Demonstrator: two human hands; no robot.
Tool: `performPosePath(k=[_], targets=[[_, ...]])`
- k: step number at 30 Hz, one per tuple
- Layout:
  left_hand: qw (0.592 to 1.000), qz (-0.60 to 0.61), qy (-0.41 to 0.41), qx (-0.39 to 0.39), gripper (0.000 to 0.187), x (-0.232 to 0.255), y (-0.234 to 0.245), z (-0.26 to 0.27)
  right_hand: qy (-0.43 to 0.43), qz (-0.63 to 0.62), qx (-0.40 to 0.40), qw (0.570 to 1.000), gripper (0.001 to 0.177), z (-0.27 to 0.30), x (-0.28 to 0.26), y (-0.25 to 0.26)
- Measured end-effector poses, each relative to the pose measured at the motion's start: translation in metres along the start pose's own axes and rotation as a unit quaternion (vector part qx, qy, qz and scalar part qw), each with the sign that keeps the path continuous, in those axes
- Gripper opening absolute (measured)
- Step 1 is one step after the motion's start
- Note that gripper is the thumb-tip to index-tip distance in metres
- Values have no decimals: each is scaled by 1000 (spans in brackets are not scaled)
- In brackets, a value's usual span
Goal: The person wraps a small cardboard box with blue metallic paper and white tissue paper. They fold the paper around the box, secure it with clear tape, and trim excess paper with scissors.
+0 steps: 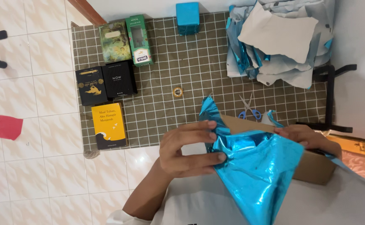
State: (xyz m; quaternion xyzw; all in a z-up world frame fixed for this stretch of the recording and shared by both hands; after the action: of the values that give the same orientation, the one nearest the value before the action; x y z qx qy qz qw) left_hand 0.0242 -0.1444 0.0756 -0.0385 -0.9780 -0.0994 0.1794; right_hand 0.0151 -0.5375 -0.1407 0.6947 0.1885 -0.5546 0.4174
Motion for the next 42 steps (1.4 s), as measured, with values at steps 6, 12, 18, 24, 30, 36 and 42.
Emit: performPosePath(k=[6,12,18,24,30,36,42], targets=[[984,99,150,5,23,-21,-8,5,-272,-178,-139,935,45,-3,81,-4],[977,53,207,24,17,-28,-12,14,-199,-265,245,911,38,-55,-46,-13],[987,59,129,71,22,-24,-13,10,-142,-262,420,857,43,-97,-160,-21],[995,-4,93,31,29,-18,-23,-7,-71,-169,410,894,41,-115,-161,-8],[983,-34,178,13,20,-22,-18,-11,33,-92,324,941,45,-114,-134,3],[975,66,207,46,15,-32,-17,7,98,-94,319,938,68,-125,-134,-10],[936,97,270,205,20,-56,-1,69,156,-77,429,886,88,-123,-165,-15]])
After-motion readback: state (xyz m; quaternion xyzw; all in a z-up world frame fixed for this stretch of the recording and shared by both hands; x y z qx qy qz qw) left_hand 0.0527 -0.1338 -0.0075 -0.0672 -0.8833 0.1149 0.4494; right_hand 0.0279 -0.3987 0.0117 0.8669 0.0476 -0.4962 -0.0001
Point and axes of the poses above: each hand's wrist, its own z-axis away from the middle knuckle, its own y-axis out of the back of the hand, x = y × z, the point moved 10 cm from there along -z, towards the middle knuckle, and after that the axes turned 10 degrees about -y, right-handed, at the moved point
